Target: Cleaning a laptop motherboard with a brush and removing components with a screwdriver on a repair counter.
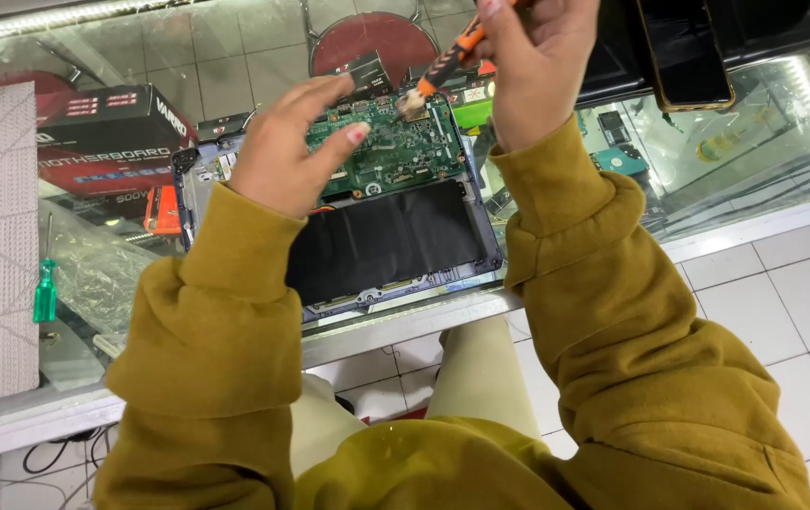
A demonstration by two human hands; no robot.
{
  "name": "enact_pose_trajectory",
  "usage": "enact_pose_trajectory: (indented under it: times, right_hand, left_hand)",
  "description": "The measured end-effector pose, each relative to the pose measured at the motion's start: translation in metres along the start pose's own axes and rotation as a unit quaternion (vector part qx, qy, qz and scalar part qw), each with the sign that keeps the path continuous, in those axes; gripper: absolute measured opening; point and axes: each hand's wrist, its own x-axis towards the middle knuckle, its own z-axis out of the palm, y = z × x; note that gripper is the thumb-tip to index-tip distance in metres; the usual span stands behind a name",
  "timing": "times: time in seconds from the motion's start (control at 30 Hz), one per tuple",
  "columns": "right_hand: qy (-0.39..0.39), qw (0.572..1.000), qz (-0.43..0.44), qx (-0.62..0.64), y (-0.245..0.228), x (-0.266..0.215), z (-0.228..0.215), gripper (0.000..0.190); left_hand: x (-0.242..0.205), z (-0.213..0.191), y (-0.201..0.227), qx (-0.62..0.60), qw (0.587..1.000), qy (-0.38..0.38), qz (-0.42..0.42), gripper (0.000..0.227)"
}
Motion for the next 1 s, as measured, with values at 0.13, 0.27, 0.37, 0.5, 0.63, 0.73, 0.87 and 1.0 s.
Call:
enact_pose_trajectory:
  times: [0.13, 0.27, 0.37, 0.5, 0.63, 0.73, 0.87, 1.0]
  right_hand:
    - [0.093, 0.992, 0.032, 0.075, 0.015, 0.009, -0.013, 0.019]
    - [0.048, 0.998, -0.026, 0.015, 0.010, 0.008, -0.010, 0.016]
    - [0.008, 0.999, -0.053, -0.003, 0.005, 0.009, -0.007, 0.011]
    - [0.007, 0.999, -0.047, -0.027, 0.011, 0.007, -0.008, 0.014]
    - [0.008, 1.000, -0.025, -0.017, 0.009, 0.006, -0.005, 0.017]
    - [0.003, 0.999, -0.026, -0.025, 0.010, 0.005, -0.003, 0.015]
    - [0.002, 0.999, -0.030, -0.027, 0.010, 0.005, -0.004, 0.014]
    - [0.009, 0.999, -0.029, -0.026, 0.011, 0.005, -0.004, 0.014]
  left_hand:
    - [-0.019, -0.010, -0.038, 0.119, 0.991, -0.003, -0.055, 0.051]
    - [-0.024, 0.005, -0.055, 0.190, 0.973, -0.117, -0.052, 0.078]
    - [-0.016, 0.021, -0.056, 0.243, 0.955, -0.162, -0.050, 0.090]
    - [0.007, 0.020, -0.031, 0.256, 0.928, -0.246, -0.113, 0.097]
    - [0.022, 0.023, -0.044, 0.278, 0.921, -0.260, -0.080, 0.105]
    - [0.026, 0.024, -0.048, 0.288, 0.912, -0.285, -0.066, 0.110]
    - [0.022, 0.022, -0.047, 0.314, 0.907, -0.278, -0.022, 0.093]
    - [0.002, 0.025, -0.066, 0.406, 0.890, -0.120, 0.167, 0.062]
